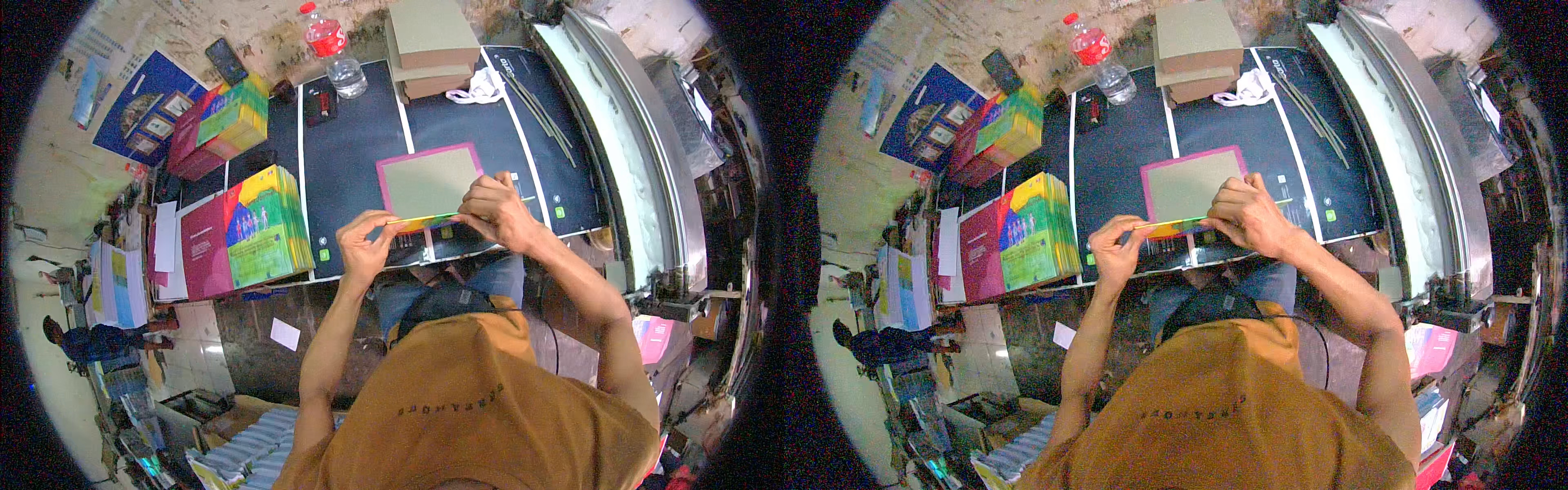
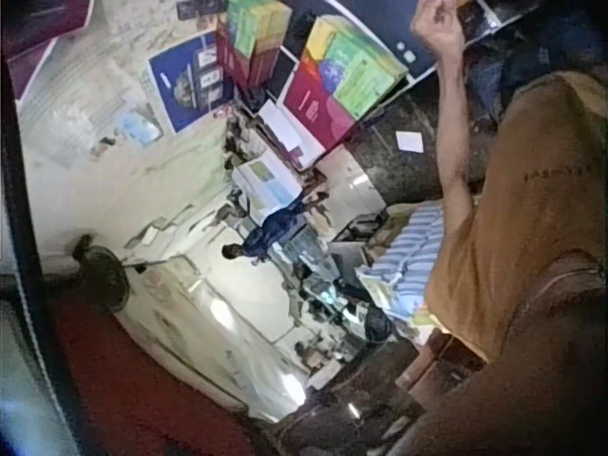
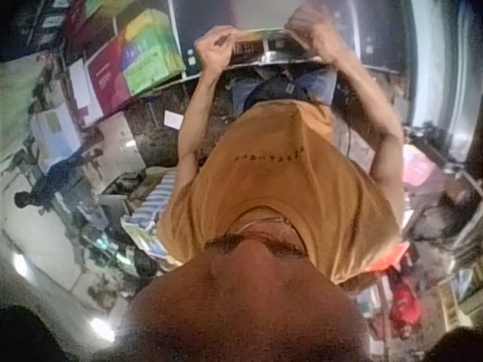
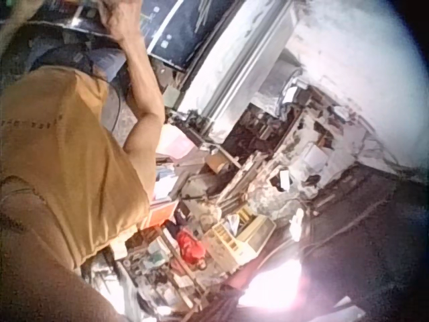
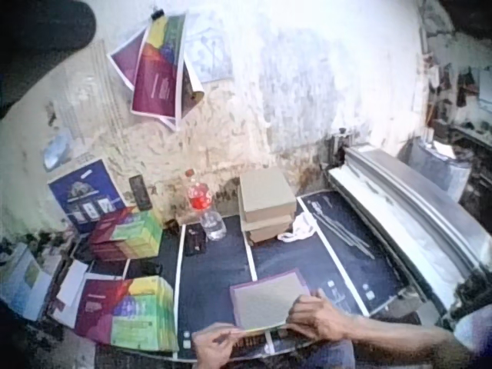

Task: The person positions cardboard panels onto a paper sheet and folds the paper edges over them by hand. They then pass the folder through a mechanical roller and place it onto a stack.

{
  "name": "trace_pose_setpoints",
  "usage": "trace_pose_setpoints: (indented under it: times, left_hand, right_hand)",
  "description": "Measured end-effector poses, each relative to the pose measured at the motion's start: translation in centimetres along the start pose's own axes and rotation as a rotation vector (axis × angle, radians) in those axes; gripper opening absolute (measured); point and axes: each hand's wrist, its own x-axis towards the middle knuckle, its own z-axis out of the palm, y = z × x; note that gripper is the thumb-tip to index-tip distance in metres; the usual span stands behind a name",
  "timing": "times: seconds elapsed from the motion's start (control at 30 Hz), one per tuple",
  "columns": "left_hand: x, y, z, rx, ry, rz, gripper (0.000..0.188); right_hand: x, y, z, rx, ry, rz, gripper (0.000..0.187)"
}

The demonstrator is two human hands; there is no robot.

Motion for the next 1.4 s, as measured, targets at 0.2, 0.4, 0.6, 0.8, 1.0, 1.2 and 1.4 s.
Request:
trace_pose_setpoints:
  times: [0.2,0.4,0.6,0.8,1.0,1.2,1.4]
  left_hand:
    - [11.2,10.9,-1.6,0.049,0.157,0.321,0.041]
    - [12.1,8.1,1.7,-0.105,0.376,0.22,0.03]
    - [6.3,-8.5,13.5,0.358,-0.118,-0.125,0.049]
    - [6.0,-13.2,18.3,0.785,-0.399,-0.078,0.075]
    - [5.6,-12.4,19.0,0.856,-0.446,-0.053,0.075]
    - [6.0,-14.6,15.4,0.696,-0.45,-0.086,0.068]
    - [5.9,-15.3,13.9,0.867,-0.428,-0.068,0.06]
  right_hand:
    - [1.9,-1.7,-3.2,0.327,0.459,0.328,0.012]
    - [-2.0,6.8,0.3,0.873,0.837,0.895,0.021]
    - [-8.9,14.4,6.3,0.345,0.605,1.346,0.033]
    - [-7.5,13.0,5.6,-0.283,0.206,1.17,0.042]
    - [-6.9,13.2,9.7,-0.478,0.014,0.787,0.07]
    - [-4.9,15.4,10.8,-0.432,-0.056,0.883,0.087]
    - [-4.0,14.3,12.6,-0.486,-0.122,0.779,0.077]
